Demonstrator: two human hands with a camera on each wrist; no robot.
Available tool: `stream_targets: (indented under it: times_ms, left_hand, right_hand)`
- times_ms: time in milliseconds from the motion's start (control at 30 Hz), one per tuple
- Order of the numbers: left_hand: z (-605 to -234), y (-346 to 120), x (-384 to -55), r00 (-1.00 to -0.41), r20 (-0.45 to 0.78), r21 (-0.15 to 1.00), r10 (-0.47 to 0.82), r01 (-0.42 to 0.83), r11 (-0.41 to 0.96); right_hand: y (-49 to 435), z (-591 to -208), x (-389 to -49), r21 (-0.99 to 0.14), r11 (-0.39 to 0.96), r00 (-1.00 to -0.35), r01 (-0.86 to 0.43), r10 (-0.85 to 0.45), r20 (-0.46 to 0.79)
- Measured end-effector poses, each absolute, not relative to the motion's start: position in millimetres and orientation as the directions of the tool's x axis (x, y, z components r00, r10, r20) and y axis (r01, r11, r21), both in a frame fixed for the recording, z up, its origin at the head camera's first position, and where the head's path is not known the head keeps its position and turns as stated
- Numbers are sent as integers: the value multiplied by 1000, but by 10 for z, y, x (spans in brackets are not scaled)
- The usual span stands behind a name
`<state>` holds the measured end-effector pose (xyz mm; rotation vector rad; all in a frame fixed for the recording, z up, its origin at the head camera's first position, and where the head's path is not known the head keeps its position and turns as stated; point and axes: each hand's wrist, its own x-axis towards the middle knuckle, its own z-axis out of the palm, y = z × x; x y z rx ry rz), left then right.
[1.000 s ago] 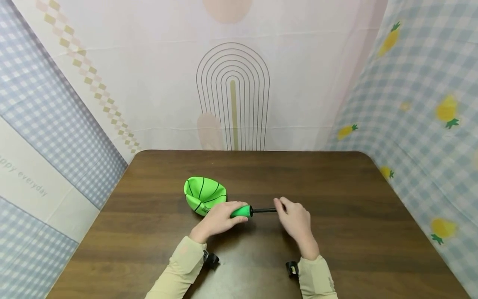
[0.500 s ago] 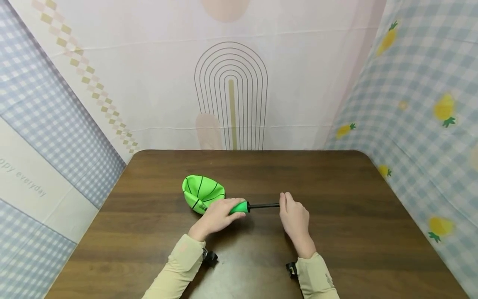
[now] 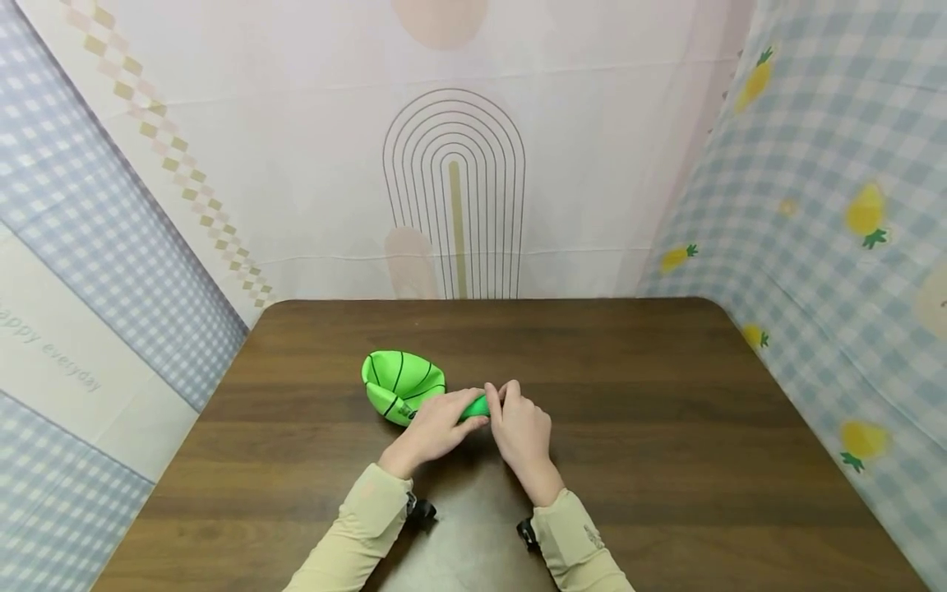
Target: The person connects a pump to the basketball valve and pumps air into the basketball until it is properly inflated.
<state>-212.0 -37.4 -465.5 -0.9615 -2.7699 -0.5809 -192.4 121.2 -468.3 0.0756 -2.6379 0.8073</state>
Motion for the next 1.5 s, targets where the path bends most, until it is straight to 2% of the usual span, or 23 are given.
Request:
stream_targets:
  times_ms: [300,533,767,900,1067,1500]
  left_hand:
    - [-4610,-387,-2166,-771,241,365,590,635,681]
    - [-4654,-506,-2151,-762,170,374,625,637,674]
    - [-4729,-547,-2137,-776,161,362,609,621,695]
    - [-4737,-530,-2138,-769,154,344,620,630,696]
    - [-4737,-523,-2148,-775,160,327,611,626,708]
    - [-4720,-495,-2141,-794,184,308,579,606,733]
  right_hand:
    - [1320,-4666,-1936,-512,822,-909,-251,-18,417]
    - [1529,-4685,-1893,-430,856,-920,-288,-123,371]
    - [2018,-4688,-1917,-476,867,-946,-145,19,324]
    - [2179,-4694,-1900,-513,851,-970,-111,20,242]
    - [2188,-4685,-1911,-547,831,-981,-102,8,194]
    - [1958,-4704,-1965,-620,783,-985,-42,70,156]
